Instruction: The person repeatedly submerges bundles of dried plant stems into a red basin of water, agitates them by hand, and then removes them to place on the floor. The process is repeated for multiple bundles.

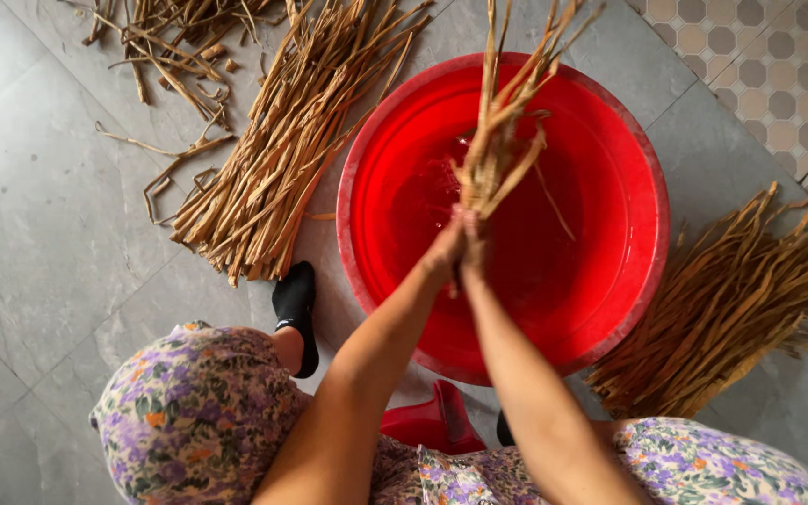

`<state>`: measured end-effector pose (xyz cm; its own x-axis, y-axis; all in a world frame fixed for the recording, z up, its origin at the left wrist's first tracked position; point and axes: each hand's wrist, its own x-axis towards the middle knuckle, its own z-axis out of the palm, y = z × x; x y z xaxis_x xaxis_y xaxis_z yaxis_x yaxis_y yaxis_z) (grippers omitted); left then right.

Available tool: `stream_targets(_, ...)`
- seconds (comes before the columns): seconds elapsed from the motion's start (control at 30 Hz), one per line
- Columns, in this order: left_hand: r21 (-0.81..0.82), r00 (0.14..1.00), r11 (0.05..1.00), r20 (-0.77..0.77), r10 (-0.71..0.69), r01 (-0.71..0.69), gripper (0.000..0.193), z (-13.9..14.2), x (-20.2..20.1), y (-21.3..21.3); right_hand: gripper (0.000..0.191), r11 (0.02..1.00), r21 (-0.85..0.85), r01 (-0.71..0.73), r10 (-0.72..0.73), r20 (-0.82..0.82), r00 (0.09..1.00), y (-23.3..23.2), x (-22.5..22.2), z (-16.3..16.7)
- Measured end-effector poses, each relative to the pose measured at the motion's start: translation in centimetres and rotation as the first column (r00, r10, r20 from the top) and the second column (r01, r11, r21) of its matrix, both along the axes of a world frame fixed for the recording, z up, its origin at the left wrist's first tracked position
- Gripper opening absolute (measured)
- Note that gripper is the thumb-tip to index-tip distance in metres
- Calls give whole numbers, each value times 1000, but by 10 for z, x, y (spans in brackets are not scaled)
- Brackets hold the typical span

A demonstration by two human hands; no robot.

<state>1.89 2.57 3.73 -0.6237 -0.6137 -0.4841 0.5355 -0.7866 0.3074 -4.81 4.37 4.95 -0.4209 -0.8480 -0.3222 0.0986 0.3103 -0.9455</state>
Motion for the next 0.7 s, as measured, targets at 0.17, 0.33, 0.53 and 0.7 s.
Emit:
stream_targets(0.17,-6,997,997,-32,-77,77,63,-7,-3,1,68,982,176,68,-57,-68,996,6,-1,1)
stream_targets(0.33,118,897,975,-383,221,-189,56,-22,17,-15,65,979,-160,-124,100,-148,984,2,38,-10)
stream_targets(0.53,-168,806,922,555,-205,350,47,-26,0,10,74,955,284,79,-20,-202,979,2,-25,-27)
stream_targets(0.7,-138,634,792,686,-357,595,47,-42,14,7,50,954,278,-109,78,120,990,30,-61,-39)
